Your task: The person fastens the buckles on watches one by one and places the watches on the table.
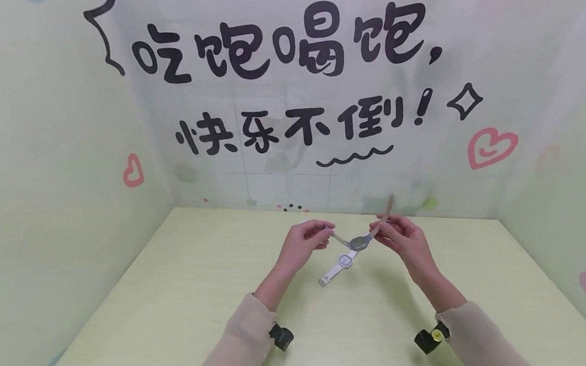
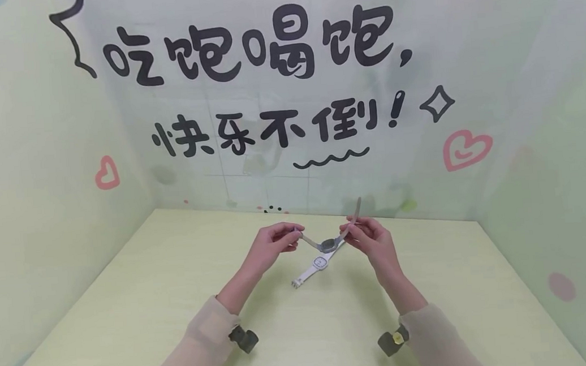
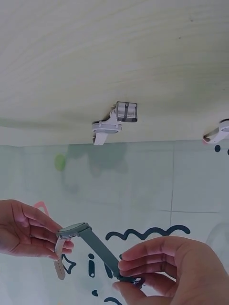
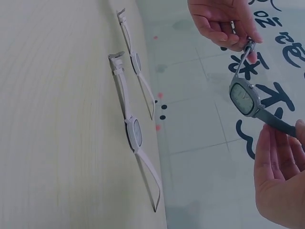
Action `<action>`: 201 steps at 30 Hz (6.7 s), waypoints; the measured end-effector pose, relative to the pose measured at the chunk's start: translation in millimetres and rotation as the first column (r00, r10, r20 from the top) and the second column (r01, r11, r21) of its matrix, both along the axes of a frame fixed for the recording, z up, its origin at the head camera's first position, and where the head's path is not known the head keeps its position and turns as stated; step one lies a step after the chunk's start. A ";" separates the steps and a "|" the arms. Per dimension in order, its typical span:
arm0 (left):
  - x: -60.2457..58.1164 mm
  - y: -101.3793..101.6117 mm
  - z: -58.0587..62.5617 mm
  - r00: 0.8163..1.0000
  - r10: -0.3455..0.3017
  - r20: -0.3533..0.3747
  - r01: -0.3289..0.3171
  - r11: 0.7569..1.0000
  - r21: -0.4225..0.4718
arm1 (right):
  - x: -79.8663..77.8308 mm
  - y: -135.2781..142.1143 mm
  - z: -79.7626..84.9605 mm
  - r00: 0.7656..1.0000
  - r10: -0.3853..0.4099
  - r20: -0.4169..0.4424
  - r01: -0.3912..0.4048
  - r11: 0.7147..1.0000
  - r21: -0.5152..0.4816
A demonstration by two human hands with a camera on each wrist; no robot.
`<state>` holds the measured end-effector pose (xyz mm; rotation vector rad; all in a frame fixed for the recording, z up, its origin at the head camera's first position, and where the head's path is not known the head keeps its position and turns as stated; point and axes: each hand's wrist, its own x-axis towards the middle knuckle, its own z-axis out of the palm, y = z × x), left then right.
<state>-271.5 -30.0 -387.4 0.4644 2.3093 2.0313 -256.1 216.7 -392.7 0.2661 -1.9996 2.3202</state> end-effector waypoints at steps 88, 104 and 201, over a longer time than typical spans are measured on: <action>5.7 10.7 6.3 0.998 0.052 0.023 -0.056 0.969 0.239 | 7.3 -5.9 -4.4 0.936 -0.019 -0.351 0.115 0.960 0.254; 5.3 11.7 8.9 0.998 0.061 -0.004 -0.058 0.972 0.228 | 8.4 -8.4 -3.1 0.939 0.005 -0.345 0.104 0.949 0.299; 21.5 27.6 5.5 0.999 -0.041 0.016 0.040 0.995 0.090 | 16.7 -15.0 -1.3 0.947 0.097 -0.305 0.053 0.893 0.446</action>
